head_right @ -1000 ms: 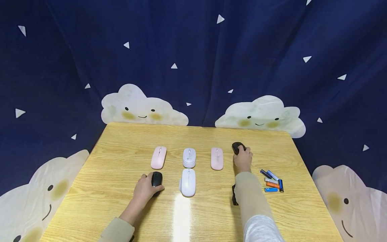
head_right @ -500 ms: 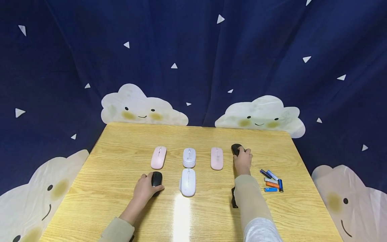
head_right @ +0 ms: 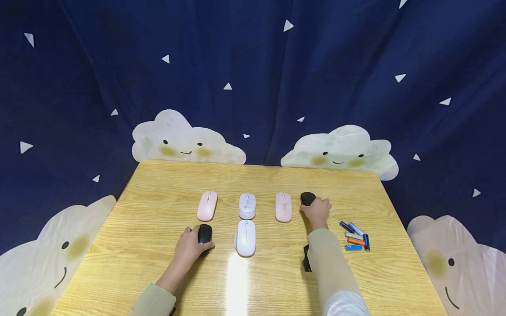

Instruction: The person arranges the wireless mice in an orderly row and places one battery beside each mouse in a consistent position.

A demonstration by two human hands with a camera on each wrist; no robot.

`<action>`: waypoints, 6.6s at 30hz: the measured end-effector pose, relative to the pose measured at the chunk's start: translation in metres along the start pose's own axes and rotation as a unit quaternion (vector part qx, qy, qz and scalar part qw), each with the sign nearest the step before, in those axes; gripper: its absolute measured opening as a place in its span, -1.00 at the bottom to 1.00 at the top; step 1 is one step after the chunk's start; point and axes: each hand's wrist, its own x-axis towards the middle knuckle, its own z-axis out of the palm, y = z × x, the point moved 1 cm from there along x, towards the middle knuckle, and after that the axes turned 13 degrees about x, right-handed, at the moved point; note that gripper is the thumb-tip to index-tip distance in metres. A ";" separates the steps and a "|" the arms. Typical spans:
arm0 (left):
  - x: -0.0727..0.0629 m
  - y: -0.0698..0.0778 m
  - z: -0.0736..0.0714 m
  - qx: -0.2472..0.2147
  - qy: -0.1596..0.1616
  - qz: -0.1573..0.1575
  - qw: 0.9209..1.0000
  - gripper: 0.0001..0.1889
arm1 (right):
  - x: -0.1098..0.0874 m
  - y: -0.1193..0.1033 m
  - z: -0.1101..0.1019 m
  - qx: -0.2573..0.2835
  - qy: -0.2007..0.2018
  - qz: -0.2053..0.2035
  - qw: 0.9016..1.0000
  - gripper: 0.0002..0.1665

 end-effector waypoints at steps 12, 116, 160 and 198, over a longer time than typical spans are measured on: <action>0.001 0.000 0.001 0.005 -0.001 -0.002 1.000 -0.21 | -0.019 -0.015 -0.005 0.062 0.034 0.030 0.997 -0.17; -0.002 0.000 0.000 0.005 0.012 0.005 1.000 -0.20 | -0.115 0.098 -0.051 0.095 0.127 -0.053 0.986 -0.61; 0.000 -0.020 -0.003 -0.080 -0.056 0.045 0.994 -0.46 | -0.113 0.117 -0.038 -0.001 0.088 -0.161 0.983 -0.81; 0.001 -0.039 0.001 -0.223 -0.076 0.031 0.971 -0.39 | -0.077 -0.116 0.067 0.454 -0.089 0.015 0.887 -0.68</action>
